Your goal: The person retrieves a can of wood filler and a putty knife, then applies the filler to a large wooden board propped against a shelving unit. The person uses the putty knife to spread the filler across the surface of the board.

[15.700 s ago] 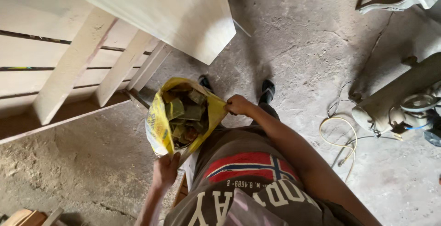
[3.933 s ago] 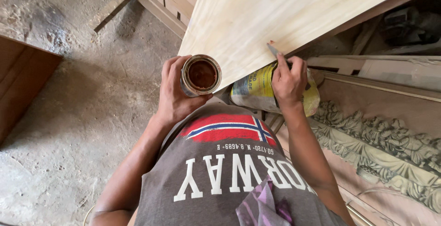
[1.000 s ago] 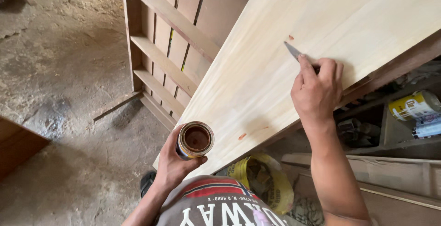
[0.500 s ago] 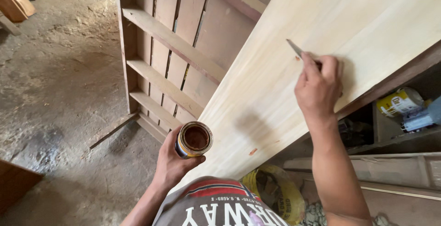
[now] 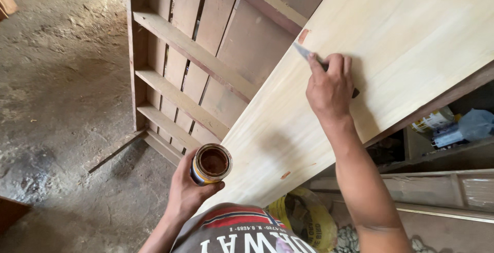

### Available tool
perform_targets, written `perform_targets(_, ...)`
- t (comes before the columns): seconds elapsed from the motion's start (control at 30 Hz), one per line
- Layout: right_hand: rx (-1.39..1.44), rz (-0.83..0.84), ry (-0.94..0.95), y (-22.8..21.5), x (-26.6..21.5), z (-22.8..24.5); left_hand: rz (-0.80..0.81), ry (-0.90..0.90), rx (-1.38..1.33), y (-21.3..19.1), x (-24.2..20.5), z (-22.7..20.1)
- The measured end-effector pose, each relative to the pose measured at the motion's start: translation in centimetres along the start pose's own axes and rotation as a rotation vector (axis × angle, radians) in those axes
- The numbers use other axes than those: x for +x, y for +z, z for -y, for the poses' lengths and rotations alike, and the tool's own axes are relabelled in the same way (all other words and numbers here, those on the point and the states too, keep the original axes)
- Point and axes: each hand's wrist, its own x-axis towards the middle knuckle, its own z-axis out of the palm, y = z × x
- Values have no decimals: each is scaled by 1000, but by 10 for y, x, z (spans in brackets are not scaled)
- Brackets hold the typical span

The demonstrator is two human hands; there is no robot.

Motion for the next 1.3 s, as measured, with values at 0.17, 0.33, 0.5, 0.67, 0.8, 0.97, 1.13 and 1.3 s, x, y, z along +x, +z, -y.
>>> perform_targets(0.17, -32, -73, 62, 1, 8, -5, -16, -64, 74, -12, 3, 6)
perform_targets(0.33, -19, 198, 28, -24, 1, 23, 9, -37, -69, -5, 12, 10)
perform_targets(0.5, 366, 268, -147, -66, -59, 66, -86, 324, 186, -3, 2, 25)
perform_targets(0.67, 358, 343, -380, -90, -67, 86, -31, 361, 215, -3, 6, 7)
perform_targets(0.8, 228, 290, -517, -97, -59, 101, -31, 426, 229, 9, 9, -1)
perform_targets(0.97, 250, 325, -565, -99, -62, 122, -9, 470, 243, 21, 7, -9)
perform_targets(1.13, 396, 222, -317, -89, -81, 104, 57, 254, 73, 23, 9, -16)
perform_targets(1.3, 462, 87, -72, -83, -67, 53, 62, 157, -3, 20, 15, -31)
